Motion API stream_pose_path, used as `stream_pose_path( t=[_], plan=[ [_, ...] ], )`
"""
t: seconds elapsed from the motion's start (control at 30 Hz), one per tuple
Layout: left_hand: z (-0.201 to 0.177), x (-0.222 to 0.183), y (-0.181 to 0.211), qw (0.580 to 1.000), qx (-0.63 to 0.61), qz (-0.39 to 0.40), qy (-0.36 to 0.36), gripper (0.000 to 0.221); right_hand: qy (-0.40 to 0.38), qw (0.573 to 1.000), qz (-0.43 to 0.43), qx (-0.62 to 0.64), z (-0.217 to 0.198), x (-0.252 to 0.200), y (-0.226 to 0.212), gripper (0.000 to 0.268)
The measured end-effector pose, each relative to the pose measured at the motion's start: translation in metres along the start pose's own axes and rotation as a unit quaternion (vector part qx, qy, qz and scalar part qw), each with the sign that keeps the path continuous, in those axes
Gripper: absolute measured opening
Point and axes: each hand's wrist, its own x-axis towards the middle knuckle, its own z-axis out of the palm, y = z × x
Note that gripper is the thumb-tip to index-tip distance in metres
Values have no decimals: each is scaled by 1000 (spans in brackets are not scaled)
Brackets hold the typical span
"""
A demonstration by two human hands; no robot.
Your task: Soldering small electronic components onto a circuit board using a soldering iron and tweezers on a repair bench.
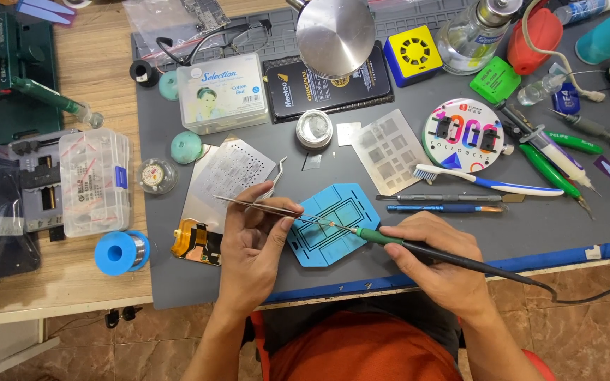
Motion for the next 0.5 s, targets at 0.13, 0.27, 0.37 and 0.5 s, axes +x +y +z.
stream_pose_path(
  t=[0.13, 0.27, 0.37, 0.5],
  plan=[
    [0, 0, 0, 1000, -5, 8, -2, 44, -10, 1000, -5, 10, -1, 1, -1, 19],
    [0, 0, 1, 1000, 5, 4, -2, 44, -9, 1000, -3, 5, -1, 1, -1, 20],
    [-1, 0, 1, 1000, 3, 6, -3, 45, -3, 1000, -5, -1, 0, 1, 0, 20],
    [-1, 0, 1, 1000, 8, 1, -4, 45, -6, 1000, -5, 9, 0, 0, 0, 19]
  ],
)
